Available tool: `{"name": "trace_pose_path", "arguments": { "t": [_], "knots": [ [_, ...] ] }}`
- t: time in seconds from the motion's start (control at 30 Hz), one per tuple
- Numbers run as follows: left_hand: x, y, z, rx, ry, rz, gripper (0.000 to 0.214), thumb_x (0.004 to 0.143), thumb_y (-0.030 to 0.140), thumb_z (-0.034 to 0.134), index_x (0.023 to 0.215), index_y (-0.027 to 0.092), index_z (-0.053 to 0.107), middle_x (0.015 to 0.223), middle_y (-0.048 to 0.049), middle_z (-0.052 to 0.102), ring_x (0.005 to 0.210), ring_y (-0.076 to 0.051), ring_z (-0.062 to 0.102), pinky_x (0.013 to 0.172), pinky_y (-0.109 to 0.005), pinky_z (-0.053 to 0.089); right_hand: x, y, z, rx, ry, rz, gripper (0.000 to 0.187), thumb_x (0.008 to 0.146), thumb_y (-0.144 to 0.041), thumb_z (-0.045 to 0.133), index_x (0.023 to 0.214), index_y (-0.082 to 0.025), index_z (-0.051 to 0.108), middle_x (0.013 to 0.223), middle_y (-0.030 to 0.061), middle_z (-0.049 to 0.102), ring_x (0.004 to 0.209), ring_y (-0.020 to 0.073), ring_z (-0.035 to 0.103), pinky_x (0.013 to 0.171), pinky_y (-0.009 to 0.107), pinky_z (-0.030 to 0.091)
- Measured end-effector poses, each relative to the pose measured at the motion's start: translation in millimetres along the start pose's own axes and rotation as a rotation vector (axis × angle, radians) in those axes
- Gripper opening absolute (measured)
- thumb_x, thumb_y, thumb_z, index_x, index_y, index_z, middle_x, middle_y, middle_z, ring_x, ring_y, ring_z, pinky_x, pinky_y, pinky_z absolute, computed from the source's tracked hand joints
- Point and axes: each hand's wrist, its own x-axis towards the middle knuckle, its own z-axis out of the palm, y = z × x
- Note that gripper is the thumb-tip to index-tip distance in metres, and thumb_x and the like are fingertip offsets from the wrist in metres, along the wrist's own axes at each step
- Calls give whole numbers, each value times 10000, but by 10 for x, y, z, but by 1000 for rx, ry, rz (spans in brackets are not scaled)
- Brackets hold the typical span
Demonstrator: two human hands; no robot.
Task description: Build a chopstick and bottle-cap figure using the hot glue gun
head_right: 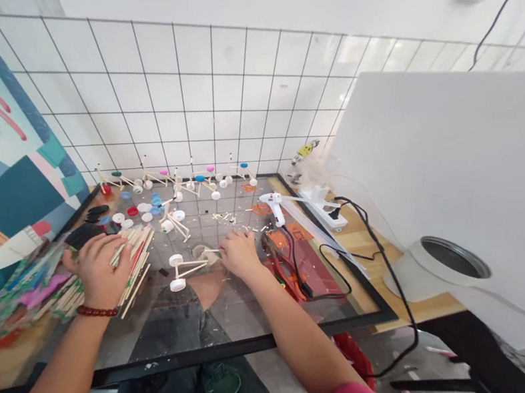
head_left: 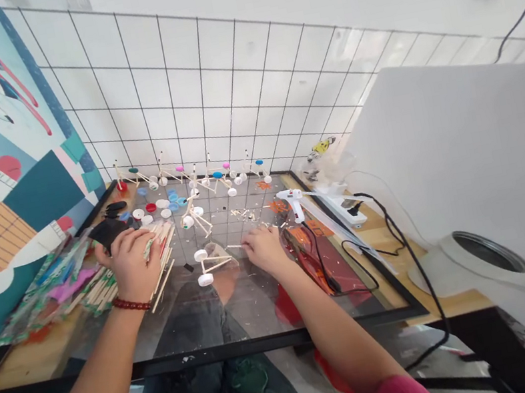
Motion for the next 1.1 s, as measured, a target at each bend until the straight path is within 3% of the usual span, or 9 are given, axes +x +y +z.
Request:
{"name": "trace_pose_path", "arguments": {
  "t": [0.1,0.23,0.33,0.47,0.6,0.77,0.9,1.1],
  "knots": [
    [-49,94,-45,35,80,94,102,940,292,693,890,257,774,996,-92,813,1107,-332,702,1098,-565,454,12,-30,-51,3,20,2,199,1017,-205,589,993,-213,786,1143,103,811,1154,282,646,995,426,332],
    [-53,378,4,-106,-13,205,132,963,233,665,912,248,785,907,-63,815,918,-257,729,916,-432,569,-2,-95,-98,26,117,-31,241,1065,-215,505,1111,-220,742,1150,97,812,1120,264,645,1010,419,305],
    [31,513,129,-141,-57,216,145,963,228,660,903,245,791,915,-58,823,940,-254,741,933,-428,577,3,-80,-72,-53,112,-5,257,1063,-204,495,1110,-192,747,1127,138,812,1107,286,639,970,421,303],
    [154,396,249,-128,66,174,127,933,253,695,852,241,791,907,-65,825,913,-259,752,906,-431,579,25,-8,-9,-158,24,18,234,1038,-212,547,1030,-190,780,1146,141,799,1122,299,623,938,417,313],
    [127,184,187,-108,186,127,107,919,249,718,836,236,785,876,-74,815,884,-260,749,886,-433,569,46,-54,14,-87,29,-14,250,1049,-232,565,1107,-238,808,1207,112,782,1156,285,604,946,415,304],
    [52,186,78,-93,161,85,126,928,277,701,827,244,769,873,-77,807,918,-269,748,924,-457,556,104,-235,51,8,-44,-136,261,1053,-241,595,1088,-314,843,1160,55,790,1171,264,587,982,414,286],
    [43,234,104,-61,130,105,147,927,303,702,805,249,763,859,-82,812,931,-278,747,994,-486,527,197,-286,89,-79,-104,-207,257,1043,-223,587,1050,-286,836,1126,59,798,1164,269,587,959,407,285],
    [42,170,104,-60,114,-15,193,932,335,666,779,252,749,883,-87,819,950,-291,749,1069,-525,492,267,-320,-41,-146,-102,-274,174,981,-189,596,1040,-181,760,1124,111,770,1101,283,580,913,389,305]
  ]
}}
